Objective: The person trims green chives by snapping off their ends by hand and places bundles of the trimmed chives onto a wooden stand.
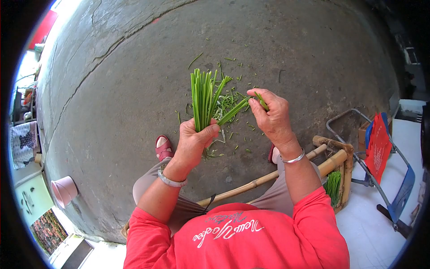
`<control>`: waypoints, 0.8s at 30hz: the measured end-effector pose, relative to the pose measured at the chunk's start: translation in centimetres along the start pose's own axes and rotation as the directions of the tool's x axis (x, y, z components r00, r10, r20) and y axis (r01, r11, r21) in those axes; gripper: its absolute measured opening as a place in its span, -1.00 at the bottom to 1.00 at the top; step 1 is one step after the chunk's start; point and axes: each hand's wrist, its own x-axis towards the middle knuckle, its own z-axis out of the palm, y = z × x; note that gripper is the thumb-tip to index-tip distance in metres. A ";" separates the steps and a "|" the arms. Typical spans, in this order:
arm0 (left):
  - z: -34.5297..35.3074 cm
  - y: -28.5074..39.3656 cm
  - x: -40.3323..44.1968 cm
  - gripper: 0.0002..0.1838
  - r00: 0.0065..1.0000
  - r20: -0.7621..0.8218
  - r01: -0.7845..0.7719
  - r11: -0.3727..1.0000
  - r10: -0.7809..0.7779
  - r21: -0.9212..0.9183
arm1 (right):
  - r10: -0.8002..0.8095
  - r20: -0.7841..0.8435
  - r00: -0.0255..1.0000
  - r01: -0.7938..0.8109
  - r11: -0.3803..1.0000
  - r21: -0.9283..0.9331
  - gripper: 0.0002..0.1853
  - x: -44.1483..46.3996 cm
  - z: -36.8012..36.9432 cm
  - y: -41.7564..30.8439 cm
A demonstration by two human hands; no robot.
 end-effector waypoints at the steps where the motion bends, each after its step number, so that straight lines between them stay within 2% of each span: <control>1: 0.0 0.0 0.0 -0.95 1.000 0.006 -0.008 1.000 0.008 0.016 | -0.025 0.009 1.000 0.025 1.000 -0.010 -0.83 0.0 0.1 0.1; 8: 0.1 0.0 -0.1 -0.96 1.000 -0.001 -0.006 1.000 0.006 0.000 | -0.153 -0.004 0.988 0.152 0.985 -0.081 -0.87 -0.1 0.6 0.7; 11: 0.1 0.0 -0.1 -0.96 1.000 0.001 -0.003 1.000 0.003 0.014 | -0.227 -0.014 0.974 0.221 0.961 -0.169 -0.86 -0.4 0.6 0.2; 13: 0.1 -0.1 -0.1 -0.93 1.000 0.016 -0.004 1.000 0.003 0.009 | -0.281 0.057 0.958 0.284 0.905 -0.317 -0.83 -0.9 0.6 -0.3; 14: 0.2 -0.1 -0.1 -0.93 1.000 0.016 -0.003 1.000 0.003 0.009 | -0.281 0.057 0.958 0.284 0.905 -0.317 -0.83 -1.2 0.9 -0.7; 16: 0.4 0.0 -0.2 -0.96 1.000 -0.002 0.020 1.000 -0.020 0.013 | -0.334 0.181 0.925 0.370 0.897 -0.240 -0.81 -1.9 1.7 -1.7; 17: 0.4 -0.1 -0.1 -0.96 1.000 0.000 0.021 1.000 -0.021 0.014 | -0.332 0.179 0.926 0.369 0.898 -0.240 -0.81 -2.3 2.0 -2.0; 19: 0.2 -0.3 0.1 -0.95 1.000 -0.021 -0.022 0.999 0.022 -0.038 | -0.354 0.288 0.890 0.368 0.930 0.005 -0.82 -3.1 2.7 -2.3; 20: 0.1 -0.2 0.2 -0.95 1.000 -0.022 -0.021 0.999 0.021 -0.037 | -0.344 0.263 0.901 0.323 0.939 0.122 -0.86 -3.1 2.9 -1.9; 21: 0.0 -0.1 0.2 -0.93 0.999 -0.030 -0.010 0.999 0.009 -0.050 | -0.343 0.263 0.902 0.322 0.939 0.122 -0.86 -2.8 2.7 -1.7; 23: -0.3 0.1 0.2 -0.90 0.999 -0.036 -0.001 0.998 -0.001 -0.064 | -0.208 0.113 0.972 0.188 0.968 0.167 -0.92 -2.0 1.9 -1.0; 24: -0.4 0.1 0.2 -0.89 0.999 -0.025 0.028 0.993 -0.031 -0.118 | -0.085 0.092 0.992 0.073 0.989 0.127 -0.90 -1.6 1.4 -0.4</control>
